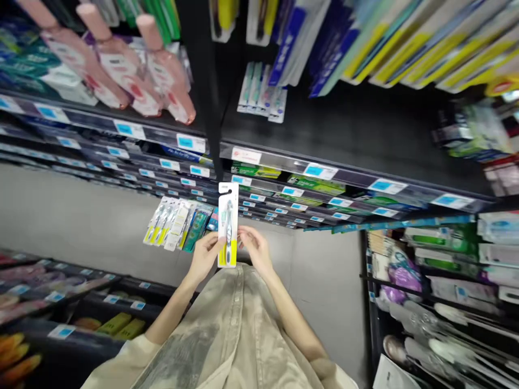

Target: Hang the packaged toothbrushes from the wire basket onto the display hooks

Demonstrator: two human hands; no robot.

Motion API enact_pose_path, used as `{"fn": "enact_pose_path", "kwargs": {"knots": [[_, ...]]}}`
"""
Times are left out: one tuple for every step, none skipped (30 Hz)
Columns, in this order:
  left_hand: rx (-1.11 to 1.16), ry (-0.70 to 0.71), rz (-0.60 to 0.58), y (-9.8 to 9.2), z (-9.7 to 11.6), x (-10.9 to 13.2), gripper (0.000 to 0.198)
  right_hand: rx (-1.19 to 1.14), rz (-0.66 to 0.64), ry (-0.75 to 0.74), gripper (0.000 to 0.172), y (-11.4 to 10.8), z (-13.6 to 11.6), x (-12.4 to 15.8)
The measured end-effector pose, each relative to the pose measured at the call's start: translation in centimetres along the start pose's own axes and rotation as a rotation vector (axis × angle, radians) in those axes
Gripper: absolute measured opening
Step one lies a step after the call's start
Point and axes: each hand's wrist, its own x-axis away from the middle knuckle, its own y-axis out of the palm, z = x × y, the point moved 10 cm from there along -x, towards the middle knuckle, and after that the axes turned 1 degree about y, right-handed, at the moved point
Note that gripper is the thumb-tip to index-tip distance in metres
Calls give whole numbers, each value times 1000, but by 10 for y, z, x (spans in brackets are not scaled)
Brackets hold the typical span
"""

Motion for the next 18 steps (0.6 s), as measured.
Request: {"fn": "enact_pose_path", "kwargs": {"knots": [[-53,-4,-32,9,0,1,41,10,21,-26,40,-6,-7,-1],[-108,-9,-64,19,-2,2,40,16,47,-56,37,-13,-14,-1],[-173,-24,-98,30,-7,3,40,20,75,-87,34,-21,-21,0],[-221,-47,-130,40,-13,3,40,21,108,-119,30,-30,-27,1],[-229,-65,-158,52,-20,1,40,31,131,-140,27,-40,-32,1],[-216,-77,-183,64,-25,-3,41,40,148,-159,23,-50,-36,1],[-207,-83,-206,77,-28,-7,41,46,160,-175,21,-61,-41,0],[-193,-85,-223,92,-29,-13,41,48,166,-190,21,-73,-45,-1],[-183,-82,-242,109,-28,-18,42,38,175,-208,23,-87,-50,-1],[-179,-76,-263,127,-26,-22,42,15,190,-229,28,-103,-56,-1],[-178,-68,-288,148,-22,-25,43,-22,212,-249,35,-120,-62,-1],[-183,-60,-322,170,-18,-28,43,-66,236,-267,41,-139,-68,-1],[-191,-50,-356,194,-15,-29,44,-113,259,-279,46,-158,-74,-1],[-203,-34,-387,217,-11,-30,45,-156,281,-285,50,-178,-79,-1],[-217,-15,-415,240,-7,-31,47,-187,295,-286,52,-197,-83,-2],[-239,11,-439,262,-4,-33,49,-205,301,-282,53,-216,-88,-4],[-278,48,-456,283,0,-36,51,-212,303,-278,53,-234,-93,-6],[-336,97,-466,302,5,-40,52,-217,307,-277,55,-252,-99,-7]]}}
